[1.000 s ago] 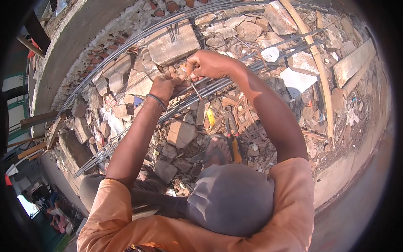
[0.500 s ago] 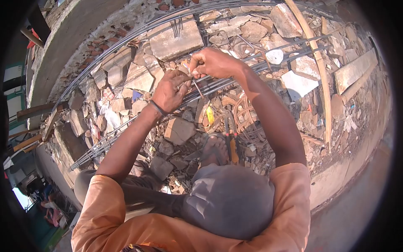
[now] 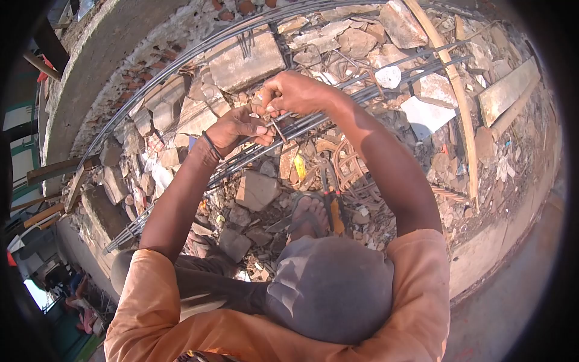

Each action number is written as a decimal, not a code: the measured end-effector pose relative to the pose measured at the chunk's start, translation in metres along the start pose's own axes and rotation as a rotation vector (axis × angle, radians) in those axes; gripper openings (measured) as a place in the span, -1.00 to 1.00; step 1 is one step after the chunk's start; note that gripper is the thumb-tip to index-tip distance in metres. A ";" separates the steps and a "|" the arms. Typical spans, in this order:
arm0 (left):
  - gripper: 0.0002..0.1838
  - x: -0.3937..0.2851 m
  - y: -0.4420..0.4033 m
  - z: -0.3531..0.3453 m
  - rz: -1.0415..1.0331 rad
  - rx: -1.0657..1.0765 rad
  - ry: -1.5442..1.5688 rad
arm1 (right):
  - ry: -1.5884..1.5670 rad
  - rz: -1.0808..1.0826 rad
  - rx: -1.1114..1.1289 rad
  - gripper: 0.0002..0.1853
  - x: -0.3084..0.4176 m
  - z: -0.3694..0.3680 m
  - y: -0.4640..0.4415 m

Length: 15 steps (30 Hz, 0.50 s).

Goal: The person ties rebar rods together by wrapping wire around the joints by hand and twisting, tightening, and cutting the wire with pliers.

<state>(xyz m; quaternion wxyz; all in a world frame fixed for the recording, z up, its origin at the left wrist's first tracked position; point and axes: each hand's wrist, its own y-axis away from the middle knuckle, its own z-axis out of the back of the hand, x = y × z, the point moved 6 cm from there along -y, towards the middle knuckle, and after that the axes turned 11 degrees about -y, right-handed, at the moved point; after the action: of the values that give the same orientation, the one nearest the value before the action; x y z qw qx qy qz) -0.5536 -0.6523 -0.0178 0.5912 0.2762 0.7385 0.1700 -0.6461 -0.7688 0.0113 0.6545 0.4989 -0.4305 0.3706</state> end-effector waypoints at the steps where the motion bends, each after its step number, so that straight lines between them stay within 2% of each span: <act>1: -0.49 -0.002 0.000 -0.003 -0.015 0.062 0.045 | -0.009 0.023 0.002 -0.90 -0.003 0.001 -0.002; 3: -0.50 -0.008 0.003 -0.007 -0.107 -0.073 -0.257 | -0.033 0.064 0.004 -0.86 -0.010 0.002 -0.004; 6: -0.55 -0.017 0.011 -0.015 -0.251 -0.315 -0.769 | -0.019 0.066 -0.010 -0.93 -0.010 0.003 -0.004; 9: -0.54 -0.016 0.020 -0.020 -0.388 -0.516 -1.002 | -0.151 0.016 -0.002 -0.94 -0.012 0.004 -0.003; 10: -0.62 -0.016 0.024 -0.022 -0.519 -0.599 -0.993 | -0.178 0.002 -0.009 -0.94 -0.011 0.005 -0.002; 13: -0.75 -0.011 0.028 -0.022 -0.602 -0.626 -1.111 | -0.003 -0.032 -0.084 -0.93 0.006 0.005 0.005; 14: -0.83 -0.013 0.030 -0.021 -0.615 -0.629 -1.070 | 0.206 -0.073 -0.153 -0.90 0.018 0.007 0.012; 15: -0.83 -0.014 0.030 -0.021 -0.637 -0.619 -1.092 | 0.293 0.007 -0.190 -0.89 0.022 0.005 0.012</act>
<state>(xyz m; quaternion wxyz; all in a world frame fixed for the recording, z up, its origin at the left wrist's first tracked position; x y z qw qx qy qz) -0.5655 -0.6354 0.0154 0.9498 -0.0884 0.2987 0.0278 -0.6504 -0.7694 0.0367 0.7532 0.3737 -0.3654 0.3994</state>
